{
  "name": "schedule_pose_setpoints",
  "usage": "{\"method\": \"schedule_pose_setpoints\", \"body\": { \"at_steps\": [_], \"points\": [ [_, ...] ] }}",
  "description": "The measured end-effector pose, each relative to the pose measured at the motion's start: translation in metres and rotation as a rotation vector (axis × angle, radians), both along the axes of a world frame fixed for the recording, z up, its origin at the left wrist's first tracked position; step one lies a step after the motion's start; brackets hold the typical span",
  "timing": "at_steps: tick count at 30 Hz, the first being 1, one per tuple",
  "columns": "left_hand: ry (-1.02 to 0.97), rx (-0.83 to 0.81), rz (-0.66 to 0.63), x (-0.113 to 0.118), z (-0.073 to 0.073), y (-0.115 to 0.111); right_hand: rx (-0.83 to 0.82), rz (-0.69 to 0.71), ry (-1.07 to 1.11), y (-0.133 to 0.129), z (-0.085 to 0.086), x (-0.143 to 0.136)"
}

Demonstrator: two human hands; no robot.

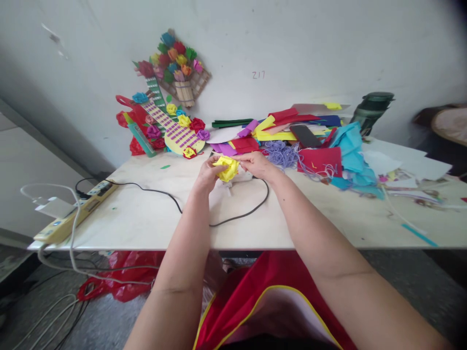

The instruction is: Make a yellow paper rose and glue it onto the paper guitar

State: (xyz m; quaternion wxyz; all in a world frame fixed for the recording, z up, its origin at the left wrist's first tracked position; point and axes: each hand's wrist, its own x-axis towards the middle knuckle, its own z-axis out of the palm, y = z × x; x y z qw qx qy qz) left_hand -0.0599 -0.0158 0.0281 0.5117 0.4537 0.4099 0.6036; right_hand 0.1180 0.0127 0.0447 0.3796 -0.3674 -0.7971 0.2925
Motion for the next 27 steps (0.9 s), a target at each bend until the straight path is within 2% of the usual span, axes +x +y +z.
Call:
{"method": "schedule_pose_setpoints", "body": {
  "at_steps": [6, 16, 27],
  "points": [
    [0.008, 0.055, 0.041, 0.0006, -0.0001, 0.0023, -0.061, -0.009, 0.031, 0.0010, -0.0015, -0.0033],
    [0.041, 0.102, 0.025, -0.0033, -0.0053, 0.0065, -0.086, 0.013, 0.089, 0.0033, -0.0039, -0.0046],
    [0.058, 0.105, 0.038, -0.0026, -0.0021, 0.0037, -0.077, 0.028, 0.090, 0.0012, -0.0013, -0.0031]
  ]
}}
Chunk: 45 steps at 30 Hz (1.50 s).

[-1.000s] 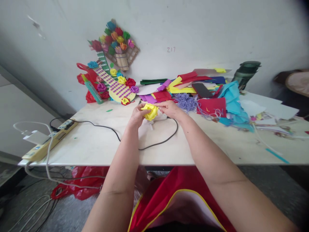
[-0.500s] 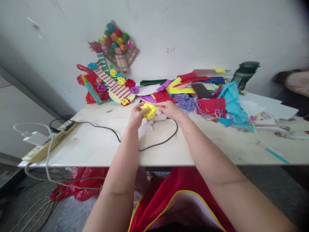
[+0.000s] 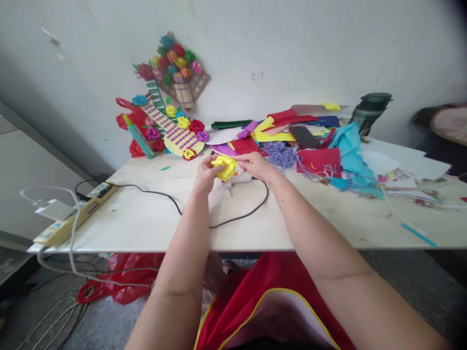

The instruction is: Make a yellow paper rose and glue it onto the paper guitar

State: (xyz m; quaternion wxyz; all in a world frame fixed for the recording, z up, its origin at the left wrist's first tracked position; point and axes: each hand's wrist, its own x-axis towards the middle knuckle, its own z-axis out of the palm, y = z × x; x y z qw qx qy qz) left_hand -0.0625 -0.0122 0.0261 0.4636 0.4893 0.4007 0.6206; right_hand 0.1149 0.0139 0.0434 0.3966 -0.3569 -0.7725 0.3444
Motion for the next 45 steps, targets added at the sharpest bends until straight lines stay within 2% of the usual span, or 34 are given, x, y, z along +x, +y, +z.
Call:
{"method": "schedule_pose_setpoints", "body": {
  "at_steps": [8, 18, 24, 33, 45],
  "points": [
    [0.025, 0.013, 0.045, 0.0002, 0.0010, -0.0007, 0.050, 0.003, 0.000, 0.0037, -0.0037, -0.0002],
    [0.046, 0.060, 0.042, 0.0002, -0.0013, -0.0004, 0.088, -0.041, -0.017, 0.0021, -0.0032, -0.0018],
    [0.045, 0.064, 0.018, 0.0004, -0.0006, -0.0017, 0.173, -0.069, -0.091, 0.0001, -0.0010, 0.0005],
    [-0.043, -0.014, -0.119, -0.0051, 0.0025, -0.0030, 0.255, -0.085, -0.169, 0.0006, -0.0005, 0.0047],
    [-0.198, -0.152, -0.038, -0.0026, 0.0027, 0.0013, 0.284, -0.096, -0.255, -0.0025, 0.0002, 0.0046]
  ]
}}
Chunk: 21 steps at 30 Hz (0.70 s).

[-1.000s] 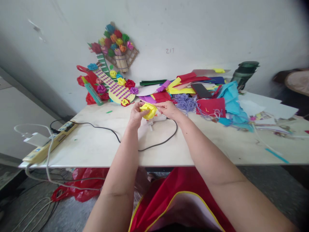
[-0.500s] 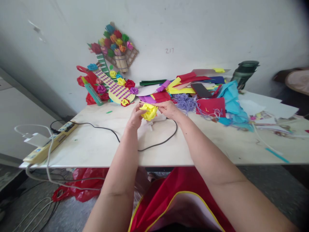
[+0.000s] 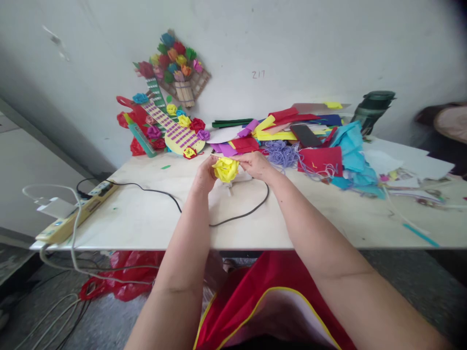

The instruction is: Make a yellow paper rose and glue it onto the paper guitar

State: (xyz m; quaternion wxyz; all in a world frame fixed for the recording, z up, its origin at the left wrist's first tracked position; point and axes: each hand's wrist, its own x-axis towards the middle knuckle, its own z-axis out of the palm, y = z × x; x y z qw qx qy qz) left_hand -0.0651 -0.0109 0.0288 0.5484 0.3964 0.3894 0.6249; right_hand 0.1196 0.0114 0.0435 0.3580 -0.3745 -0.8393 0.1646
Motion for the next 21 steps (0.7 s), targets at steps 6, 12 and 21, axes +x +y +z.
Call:
{"method": "schedule_pose_setpoints", "body": {
  "at_steps": [6, 12, 21],
  "points": [
    [-0.002, -0.035, -0.029, -0.001, 0.002, -0.001, 0.013, -0.015, -0.033, -0.001, 0.001, -0.001],
    [0.013, -0.070, 0.030, 0.000, -0.001, 0.004, 0.023, 0.013, -0.092, -0.002, 0.003, 0.000],
    [0.114, -0.040, 0.047, -0.004, -0.004, 0.002, 0.085, -0.044, -0.282, -0.008, 0.012, 0.004]
  ]
}}
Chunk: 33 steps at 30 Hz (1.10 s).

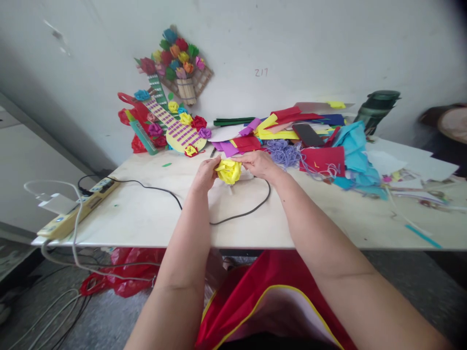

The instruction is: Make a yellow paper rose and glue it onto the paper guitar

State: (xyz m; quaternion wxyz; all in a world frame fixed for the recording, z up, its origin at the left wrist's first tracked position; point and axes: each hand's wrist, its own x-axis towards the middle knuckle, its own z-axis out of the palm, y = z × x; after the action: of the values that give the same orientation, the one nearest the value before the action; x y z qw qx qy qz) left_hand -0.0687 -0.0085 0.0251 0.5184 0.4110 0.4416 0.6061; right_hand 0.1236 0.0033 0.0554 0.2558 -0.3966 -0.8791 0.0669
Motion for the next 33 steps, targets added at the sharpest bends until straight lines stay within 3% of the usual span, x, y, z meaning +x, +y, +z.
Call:
{"method": "schedule_pose_setpoints", "body": {
  "at_steps": [7, 12, 14, 19, 23, 29, 33],
  "points": [
    [0.049, 0.056, 0.025, -0.002, -0.002, 0.002, 0.116, -0.020, -0.032, 0.003, -0.008, -0.003],
    [0.018, 0.170, 0.211, -0.007, -0.003, 0.006, 0.429, -0.120, 0.088, 0.004, -0.010, -0.002],
    [0.030, 0.234, 0.283, -0.010, -0.004, 0.007, 0.470, -0.145, 0.109, 0.002, -0.009, -0.002],
    [0.096, 0.316, 0.383, -0.014, -0.006, 0.010, 0.190, -0.133, -0.098, -0.005, -0.009, -0.007],
    [0.129, 0.372, 0.380, -0.014, -0.011, 0.013, -0.034, -0.066, -0.348, -0.006, -0.013, -0.011],
    [0.313, 0.423, 0.433, -0.018, -0.017, 0.019, -0.063, -0.117, -0.450, -0.005, -0.030, -0.025],
    [0.337, 0.411, 0.452, -0.019, -0.016, 0.019, -0.013, -0.144, -0.421, -0.005, -0.029, -0.023]
  ]
}}
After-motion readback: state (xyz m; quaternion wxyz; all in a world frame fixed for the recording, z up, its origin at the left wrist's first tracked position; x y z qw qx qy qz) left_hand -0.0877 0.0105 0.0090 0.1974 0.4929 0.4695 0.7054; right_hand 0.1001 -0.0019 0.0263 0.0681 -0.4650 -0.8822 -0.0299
